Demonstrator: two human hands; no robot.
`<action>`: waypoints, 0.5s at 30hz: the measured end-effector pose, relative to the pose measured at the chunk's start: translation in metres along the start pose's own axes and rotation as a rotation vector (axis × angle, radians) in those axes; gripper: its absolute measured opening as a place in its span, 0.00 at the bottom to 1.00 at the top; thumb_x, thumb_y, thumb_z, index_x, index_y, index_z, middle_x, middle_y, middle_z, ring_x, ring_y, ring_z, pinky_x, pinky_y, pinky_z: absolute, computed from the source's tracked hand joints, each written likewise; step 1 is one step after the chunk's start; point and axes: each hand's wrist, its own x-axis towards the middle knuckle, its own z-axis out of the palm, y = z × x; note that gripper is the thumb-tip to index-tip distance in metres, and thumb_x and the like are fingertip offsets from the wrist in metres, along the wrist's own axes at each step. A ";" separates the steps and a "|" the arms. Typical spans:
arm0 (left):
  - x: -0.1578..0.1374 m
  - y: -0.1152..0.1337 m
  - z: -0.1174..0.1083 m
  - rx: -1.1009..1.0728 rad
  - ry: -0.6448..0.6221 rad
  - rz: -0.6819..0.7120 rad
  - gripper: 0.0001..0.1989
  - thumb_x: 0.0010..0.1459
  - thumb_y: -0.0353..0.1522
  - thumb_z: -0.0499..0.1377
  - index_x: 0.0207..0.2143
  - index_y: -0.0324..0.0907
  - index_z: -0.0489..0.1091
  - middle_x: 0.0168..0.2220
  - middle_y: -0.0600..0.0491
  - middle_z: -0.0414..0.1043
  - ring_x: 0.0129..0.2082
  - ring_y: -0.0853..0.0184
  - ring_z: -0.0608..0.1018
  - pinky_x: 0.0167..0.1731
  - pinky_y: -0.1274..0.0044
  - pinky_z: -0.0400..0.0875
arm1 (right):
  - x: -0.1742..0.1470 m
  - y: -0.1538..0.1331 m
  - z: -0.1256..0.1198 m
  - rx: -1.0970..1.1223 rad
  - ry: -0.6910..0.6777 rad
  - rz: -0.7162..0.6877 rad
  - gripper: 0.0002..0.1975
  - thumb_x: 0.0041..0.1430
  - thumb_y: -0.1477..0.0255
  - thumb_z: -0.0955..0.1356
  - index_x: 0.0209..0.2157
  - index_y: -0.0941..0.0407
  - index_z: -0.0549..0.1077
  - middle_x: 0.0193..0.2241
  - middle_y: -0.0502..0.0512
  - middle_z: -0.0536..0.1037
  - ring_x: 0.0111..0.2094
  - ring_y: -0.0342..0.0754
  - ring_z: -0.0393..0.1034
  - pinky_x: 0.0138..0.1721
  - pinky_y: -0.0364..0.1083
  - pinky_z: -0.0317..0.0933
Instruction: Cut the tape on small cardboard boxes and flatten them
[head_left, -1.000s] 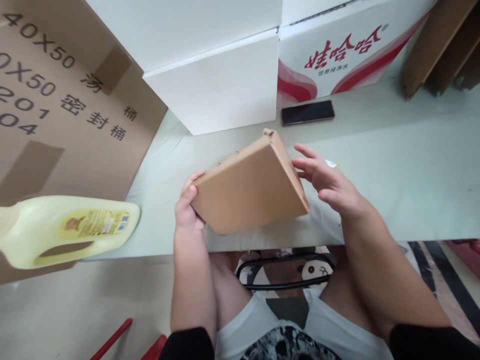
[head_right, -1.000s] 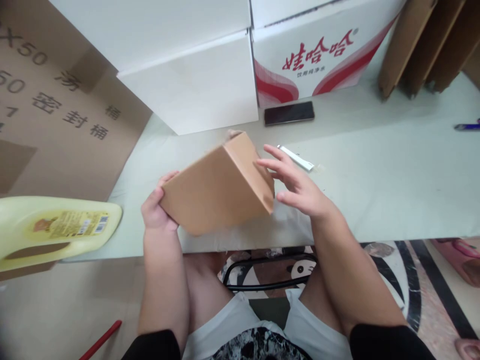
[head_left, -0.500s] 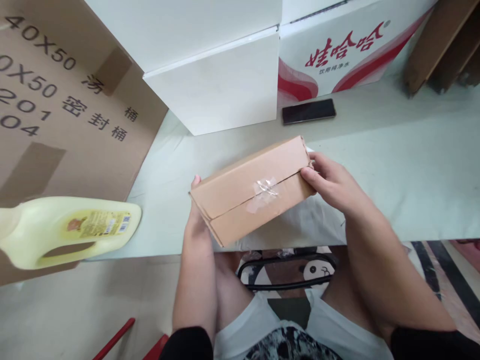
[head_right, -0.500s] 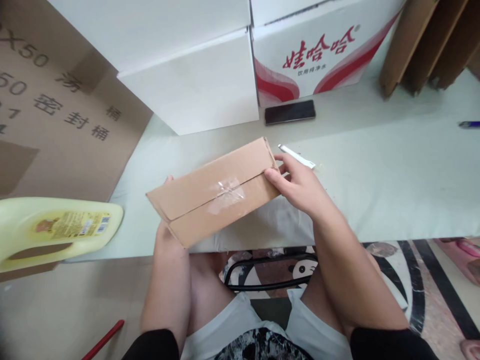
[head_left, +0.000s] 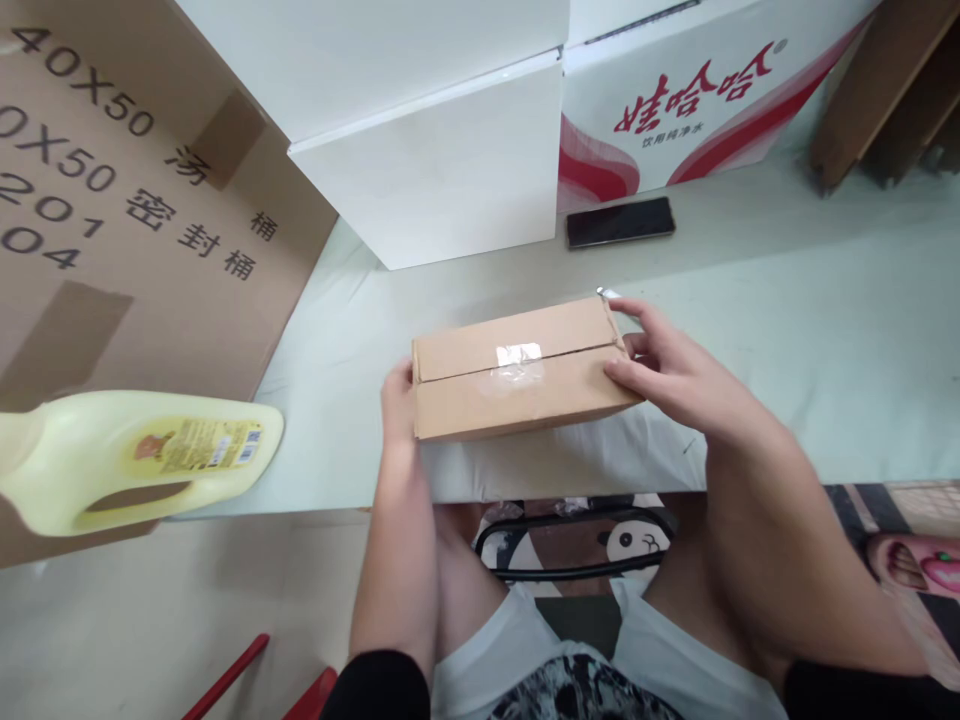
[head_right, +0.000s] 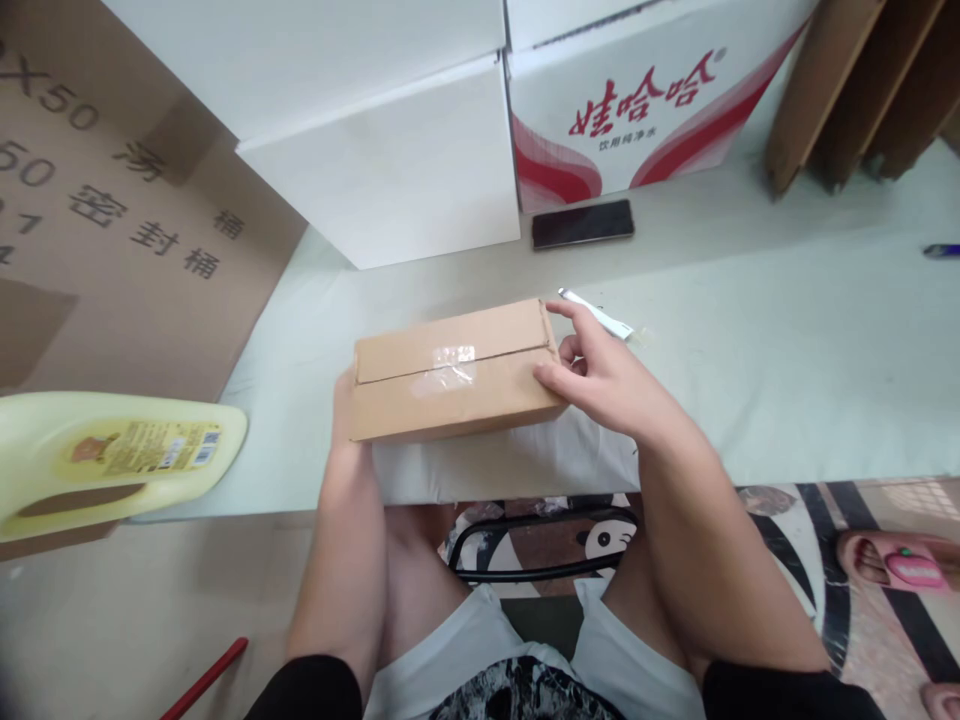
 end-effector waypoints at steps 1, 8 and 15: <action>-0.001 0.002 -0.004 -0.019 0.045 0.042 0.18 0.57 0.49 0.63 0.33 0.43 0.73 0.37 0.50 0.80 0.45 0.58 0.82 0.42 0.71 0.78 | 0.000 0.000 0.001 0.001 -0.016 0.007 0.36 0.57 0.59 0.70 0.64 0.55 0.62 0.28 0.47 0.71 0.29 0.47 0.68 0.27 0.45 0.62; -0.021 0.019 -0.021 0.081 -0.292 0.582 0.22 0.56 0.53 0.65 0.44 0.48 0.79 0.62 0.47 0.72 0.69 0.48 0.67 0.66 0.55 0.64 | 0.008 0.014 0.002 0.092 0.085 -0.021 0.28 0.61 0.51 0.66 0.55 0.55 0.70 0.25 0.47 0.70 0.23 0.44 0.66 0.26 0.45 0.60; -0.019 0.017 -0.019 0.165 -0.387 0.648 0.18 0.61 0.49 0.63 0.48 0.50 0.79 0.64 0.47 0.69 0.71 0.47 0.63 0.69 0.48 0.57 | 0.027 0.066 -0.007 -0.618 0.497 0.153 0.16 0.57 0.70 0.67 0.46 0.55 0.78 0.42 0.62 0.80 0.43 0.57 0.74 0.47 0.56 0.66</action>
